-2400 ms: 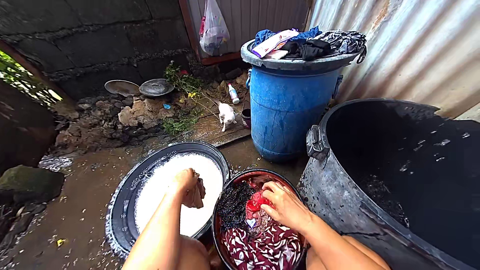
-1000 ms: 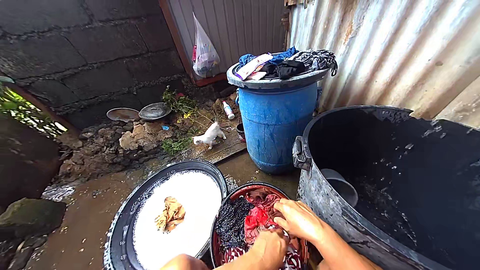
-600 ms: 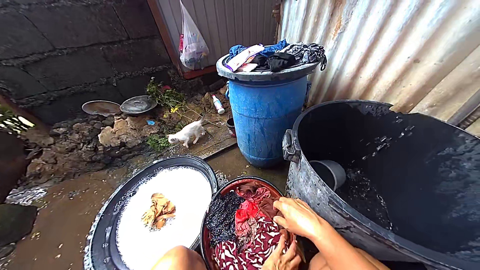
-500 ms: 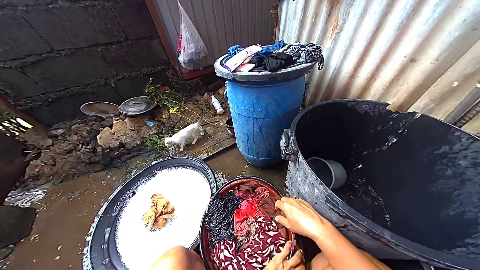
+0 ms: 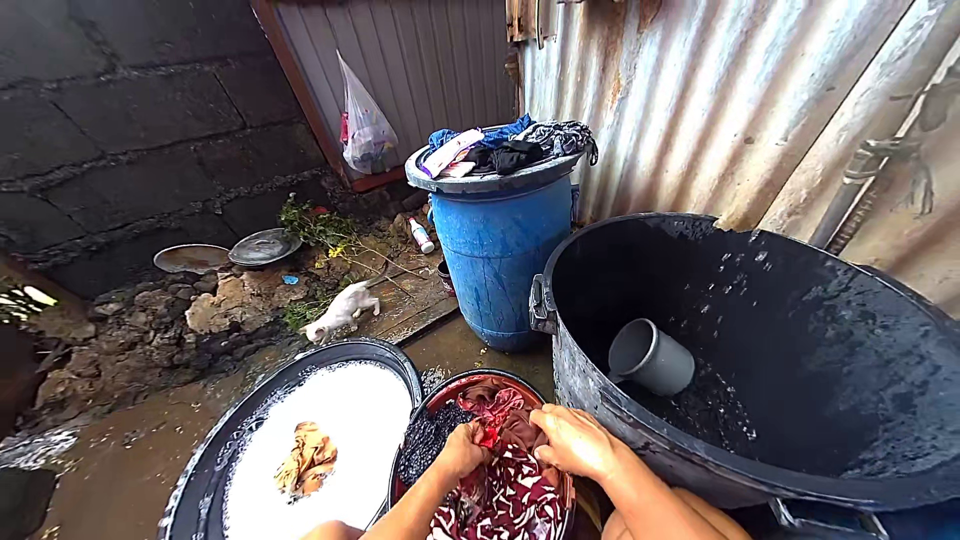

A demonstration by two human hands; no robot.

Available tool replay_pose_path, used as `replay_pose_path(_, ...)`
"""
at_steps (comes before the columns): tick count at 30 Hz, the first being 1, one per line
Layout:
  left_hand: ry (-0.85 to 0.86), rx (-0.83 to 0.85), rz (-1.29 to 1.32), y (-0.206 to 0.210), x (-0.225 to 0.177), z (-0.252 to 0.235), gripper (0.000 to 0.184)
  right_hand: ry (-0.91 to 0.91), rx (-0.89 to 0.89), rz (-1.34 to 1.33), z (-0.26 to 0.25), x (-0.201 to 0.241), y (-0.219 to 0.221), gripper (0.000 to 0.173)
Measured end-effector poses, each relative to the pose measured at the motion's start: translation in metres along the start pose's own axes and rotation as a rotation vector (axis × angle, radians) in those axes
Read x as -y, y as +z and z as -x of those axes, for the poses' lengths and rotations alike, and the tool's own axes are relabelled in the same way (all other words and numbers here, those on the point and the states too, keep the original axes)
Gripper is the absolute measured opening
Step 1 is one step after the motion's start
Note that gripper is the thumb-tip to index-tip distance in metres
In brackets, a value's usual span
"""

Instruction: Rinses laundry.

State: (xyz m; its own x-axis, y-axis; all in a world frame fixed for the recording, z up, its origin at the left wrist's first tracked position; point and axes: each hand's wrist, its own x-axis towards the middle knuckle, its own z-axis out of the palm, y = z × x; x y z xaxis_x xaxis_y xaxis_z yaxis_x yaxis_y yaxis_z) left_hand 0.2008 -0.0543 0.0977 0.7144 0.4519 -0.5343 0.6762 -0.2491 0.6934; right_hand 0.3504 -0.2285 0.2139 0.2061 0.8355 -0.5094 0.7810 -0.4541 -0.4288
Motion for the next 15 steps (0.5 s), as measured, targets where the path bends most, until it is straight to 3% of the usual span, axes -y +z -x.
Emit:
replay_pose_path(2,0.125,-0.025,0.057,-0.024,-0.032,0.027,0.023,0.002,-0.028,-0.044,-0.003,0.007,-0.001,0.055)
replay_pose_path(6,0.417,-0.179,0.254,-0.073,-0.112,0.092,0.033,-0.130,-0.092,-0.179,-0.016,0.022,0.005,0.100)
replay_pose_path(8,0.566,-0.270,0.372,-0.093,-0.154,0.124,0.035,-0.263,-0.258,-0.328,-0.018,0.029,0.008,0.113)
replay_pose_path(9,0.642,-0.301,0.442,-0.101,-0.170,0.137,0.035,-0.364,-0.423,-0.463,-0.020,0.033,0.010,0.114)
replay_pose_path(11,0.813,-0.331,0.563,-0.117,-0.198,0.163,0.036,-0.561,-0.791,-0.795,-0.030,0.042,0.011,0.104)
replay_pose_path(12,0.898,-0.332,0.611,-0.124,-0.210,0.174,0.034,-0.623,-0.909,-0.958,-0.034,0.046,0.010,0.088)
replay_pose_path(14,1.009,-0.315,0.659,-0.135,-0.229,0.188,0.029,-0.692,-1.004,-1.206,-0.034,0.050,0.008,0.043)
replay_pose_path(15,1.016,-0.312,0.641,-0.137,-0.236,0.188,0.027,-0.704,-1.006,-1.286,-0.032,0.049,0.007,0.029)
